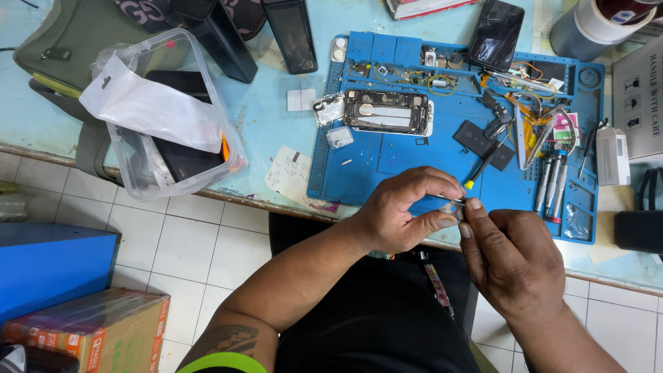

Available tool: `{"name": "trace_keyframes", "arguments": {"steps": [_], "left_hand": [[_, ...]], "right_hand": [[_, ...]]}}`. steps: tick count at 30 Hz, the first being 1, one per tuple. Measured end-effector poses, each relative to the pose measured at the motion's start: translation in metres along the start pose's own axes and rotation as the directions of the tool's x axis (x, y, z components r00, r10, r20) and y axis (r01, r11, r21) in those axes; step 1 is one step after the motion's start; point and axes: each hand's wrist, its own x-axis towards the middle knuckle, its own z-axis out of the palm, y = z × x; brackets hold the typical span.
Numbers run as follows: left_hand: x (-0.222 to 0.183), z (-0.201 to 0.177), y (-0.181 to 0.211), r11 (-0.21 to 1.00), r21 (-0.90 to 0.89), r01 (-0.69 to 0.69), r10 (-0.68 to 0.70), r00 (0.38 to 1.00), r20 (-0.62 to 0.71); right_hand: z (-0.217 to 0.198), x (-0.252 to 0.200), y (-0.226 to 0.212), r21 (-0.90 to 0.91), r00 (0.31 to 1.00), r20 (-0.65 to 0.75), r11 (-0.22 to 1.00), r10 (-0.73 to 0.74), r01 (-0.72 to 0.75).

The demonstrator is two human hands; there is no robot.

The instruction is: The person uses a screwdriver to work on the internal components of a disassembled mobile phone, handling various small parts and tools on a blue work mat.

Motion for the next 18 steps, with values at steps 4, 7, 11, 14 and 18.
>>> {"name": "trace_keyframes", "arguments": {"steps": [4, 7, 11, 14, 18], "left_hand": [[0.0, -0.0002, -0.0002, 1.0, 0.02, -0.007, 0.007, 1.0, -0.001], [0.0005, -0.0005, -0.0004, 1.0, 0.017, -0.007, 0.007, 1.0, 0.003], [0.0013, -0.0007, 0.0004, 1.0, 0.009, -0.006, 0.006, 1.0, 0.008], [0.0013, 0.0001, 0.001, 1.0, -0.003, 0.001, -0.001, 1.0, 0.003], [0.0014, -0.0003, 0.0001, 1.0, 0.001, -0.007, 0.007, 1.0, 0.004]], "right_hand": [[0.0006, -0.0001, 0.0002, -0.012, 1.0, -0.004, 1.0, -0.004, 0.004], [-0.001, 0.0009, 0.0018, -0.004, 1.0, 0.008, 1.0, -0.006, 0.006], [-0.0037, 0.0046, 0.0061, 0.008, 0.999, 0.022, 1.0, -0.023, 0.023], [-0.0039, 0.0041, 0.0055, 0.001, 0.999, 0.034, 1.0, -0.011, 0.011], [-0.0008, 0.0006, 0.0021, 0.013, 1.0, 0.013, 1.0, 0.002, -0.003]]}}
